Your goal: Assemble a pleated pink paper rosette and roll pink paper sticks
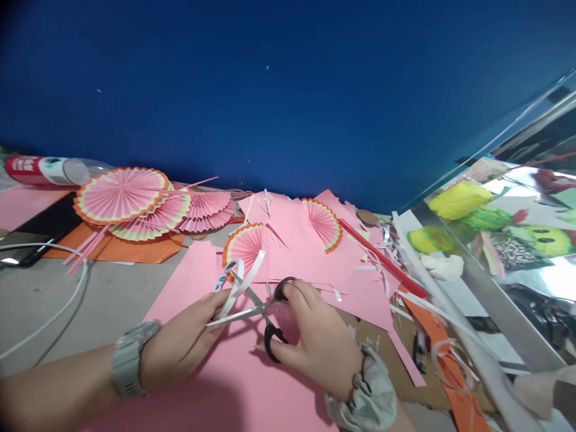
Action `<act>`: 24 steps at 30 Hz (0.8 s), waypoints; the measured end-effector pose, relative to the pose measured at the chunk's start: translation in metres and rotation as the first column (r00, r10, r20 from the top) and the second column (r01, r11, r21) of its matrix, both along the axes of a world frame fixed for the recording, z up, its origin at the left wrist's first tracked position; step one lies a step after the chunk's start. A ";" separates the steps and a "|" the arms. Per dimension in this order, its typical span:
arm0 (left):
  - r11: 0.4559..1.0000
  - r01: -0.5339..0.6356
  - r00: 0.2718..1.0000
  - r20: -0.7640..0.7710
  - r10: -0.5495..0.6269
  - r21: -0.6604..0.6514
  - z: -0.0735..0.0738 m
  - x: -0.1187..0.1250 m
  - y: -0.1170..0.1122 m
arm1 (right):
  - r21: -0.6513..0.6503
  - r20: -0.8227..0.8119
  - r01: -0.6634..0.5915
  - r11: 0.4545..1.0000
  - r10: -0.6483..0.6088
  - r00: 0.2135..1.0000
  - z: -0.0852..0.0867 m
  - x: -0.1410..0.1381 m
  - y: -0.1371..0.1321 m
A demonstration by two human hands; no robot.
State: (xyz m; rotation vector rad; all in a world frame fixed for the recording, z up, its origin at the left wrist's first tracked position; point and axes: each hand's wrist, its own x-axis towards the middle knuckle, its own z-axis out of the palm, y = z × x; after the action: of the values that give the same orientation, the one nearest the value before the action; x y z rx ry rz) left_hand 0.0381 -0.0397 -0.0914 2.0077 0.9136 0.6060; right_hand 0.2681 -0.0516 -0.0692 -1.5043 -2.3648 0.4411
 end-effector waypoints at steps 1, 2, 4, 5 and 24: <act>1.000 0.014 1.000 -0.009 -0.014 -0.003 0.001 0.001 0.001 | 0.024 0.023 0.001 1.000 -0.002 1.000 0.001 -0.001 -0.001; 0.999 0.037 0.999 -0.016 -0.037 -0.010 0.003 0.002 0.001 | 0.049 0.053 0.007 0.999 -0.009 0.999 0.002 -0.002 -0.002; 0.994 0.103 0.994 -0.022 -0.104 -0.034 0.006 0.004 0.002 | 0.105 0.119 0.019 0.994 -0.031 0.992 0.005 -0.004 -0.003; 0.990 0.132 0.991 -0.010 -0.132 -0.043 0.007 0.005 0.002 | 0.133 0.151 0.023 0.991 -0.043 0.988 0.006 -0.005 -0.004; 0.987 0.139 0.987 0.094 -0.131 -0.080 0.005 0.001 0.007 | 0.145 0.258 -0.002 0.989 -0.035 0.966 0.010 -0.002 -0.007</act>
State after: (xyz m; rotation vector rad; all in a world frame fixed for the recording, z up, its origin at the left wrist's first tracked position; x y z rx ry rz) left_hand 0.0395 -0.0331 -0.0862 1.9315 0.7316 0.5657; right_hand 0.2659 -0.0587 -0.0590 -1.5966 -2.5140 0.0676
